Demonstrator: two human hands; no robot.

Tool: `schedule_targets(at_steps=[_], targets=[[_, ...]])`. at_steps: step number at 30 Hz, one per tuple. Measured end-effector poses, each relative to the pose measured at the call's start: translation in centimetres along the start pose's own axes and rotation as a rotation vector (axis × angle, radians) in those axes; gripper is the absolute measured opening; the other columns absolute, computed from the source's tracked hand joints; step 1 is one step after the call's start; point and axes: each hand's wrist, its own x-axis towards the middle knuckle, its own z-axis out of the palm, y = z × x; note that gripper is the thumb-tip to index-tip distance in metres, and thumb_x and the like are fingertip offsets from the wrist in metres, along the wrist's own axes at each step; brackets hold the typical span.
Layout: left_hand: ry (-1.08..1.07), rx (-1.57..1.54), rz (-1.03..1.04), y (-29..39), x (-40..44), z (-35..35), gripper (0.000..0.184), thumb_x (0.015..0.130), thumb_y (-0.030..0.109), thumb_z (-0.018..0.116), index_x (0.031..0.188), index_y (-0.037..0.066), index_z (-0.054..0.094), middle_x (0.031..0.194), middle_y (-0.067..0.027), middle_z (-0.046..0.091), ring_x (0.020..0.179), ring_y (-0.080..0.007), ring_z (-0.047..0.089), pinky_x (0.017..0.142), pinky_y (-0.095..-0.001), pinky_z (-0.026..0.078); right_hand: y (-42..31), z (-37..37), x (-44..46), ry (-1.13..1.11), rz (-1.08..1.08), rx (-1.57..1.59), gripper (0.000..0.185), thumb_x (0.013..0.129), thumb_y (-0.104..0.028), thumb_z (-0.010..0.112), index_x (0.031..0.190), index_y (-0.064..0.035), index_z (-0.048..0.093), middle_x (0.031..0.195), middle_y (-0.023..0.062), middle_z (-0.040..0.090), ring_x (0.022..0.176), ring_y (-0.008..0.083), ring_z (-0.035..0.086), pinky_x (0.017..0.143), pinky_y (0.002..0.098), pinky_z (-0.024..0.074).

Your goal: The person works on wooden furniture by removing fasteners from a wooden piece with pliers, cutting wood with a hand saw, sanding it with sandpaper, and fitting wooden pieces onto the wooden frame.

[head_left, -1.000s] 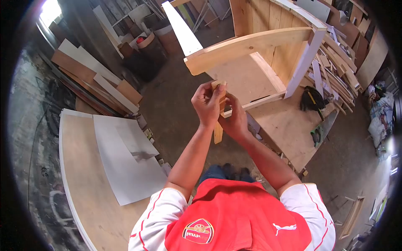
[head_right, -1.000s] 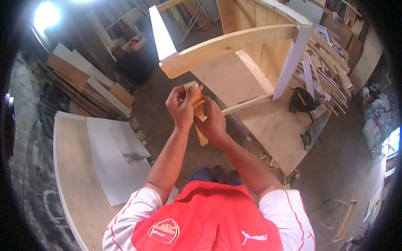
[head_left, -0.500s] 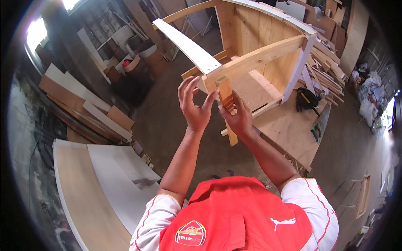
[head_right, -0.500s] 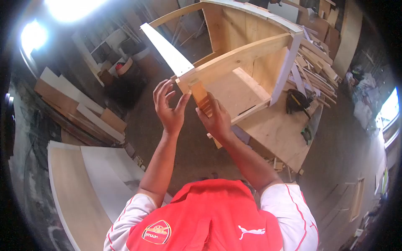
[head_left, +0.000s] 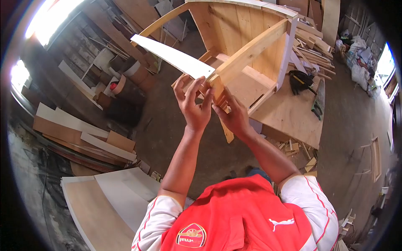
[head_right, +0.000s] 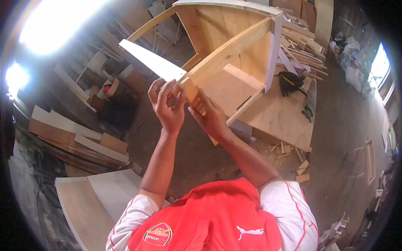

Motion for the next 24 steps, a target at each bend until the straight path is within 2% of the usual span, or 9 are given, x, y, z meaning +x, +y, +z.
schedule_targets(at_steps=[3,6,11,15,24], targets=[[-0.007,0.070,0.068,0.0,0.0,0.1,0.038,0.086,0.003,0.079,0.121,0.004,0.067,0.138,-0.0135,0.046,0.117,-0.0219,0.062,0.079,-0.0289,0.065,0.7,0.1,0.1,-0.010,-0.024,-0.014,0.078,0.086,-0.018,0.079,0.153,-0.0059,0.042,0.111,0.0225,0.069,0.095,0.0401,0.071,0.079,0.0447,0.0576],[0.039,0.033,-0.009,0.3,-0.3,0.7,0.040,0.081,0.003,0.082,0.119,0.007,0.070,0.136,-0.0161,0.046,0.129,-0.0291,0.052,0.078,-0.0322,0.066,1.1,0.1,0.3,-0.023,-0.050,-0.014,0.080,0.086,-0.019,0.079,0.154,-0.0069,0.040,0.112,0.0223,0.069,0.096,0.0398,0.071,0.079,0.0449,0.0578],[0.037,0.066,0.021,0.3,-0.2,0.8,0.038,0.082,0.003,0.080,0.118,0.006,0.067,0.138,-0.0172,0.045,0.131,-0.0291,0.051,0.074,-0.0301,0.066,0.9,0.0,0.4,-0.059,-0.039,-0.007,0.081,0.086,-0.019,0.079,0.155,-0.0073,0.039,0.113,0.0213,0.069,0.097,0.0375,0.071,0.078,0.0430,0.0587],[0.061,0.086,0.056,-0.4,-0.6,1.1,0.038,0.083,0.006,0.081,0.117,0.006,0.066,0.139,-0.0184,0.045,0.130,-0.0293,0.052,0.071,-0.0284,0.065,1.1,0.4,0.3,-0.041,-0.087,0.009,0.082,0.086,-0.020,0.079,0.155,-0.0038,0.038,0.112,0.0211,0.069,0.097,0.0362,0.071,0.078,0.0414,0.0590],[0.068,0.091,0.021,-0.6,-0.8,1.1,0.039,0.082,0.010,0.083,0.118,0.008,0.066,0.140,-0.0187,0.046,0.127,-0.0282,0.055,0.068,-0.0265,0.064,1.8,0.5,0.6,-0.043,-0.131,0.050,0.080,0.084,-0.017,0.079,0.153,-0.0003,0.041,0.110,0.0204,0.068,0.095,0.0346,0.070,0.079,0.0403,0.0580]])
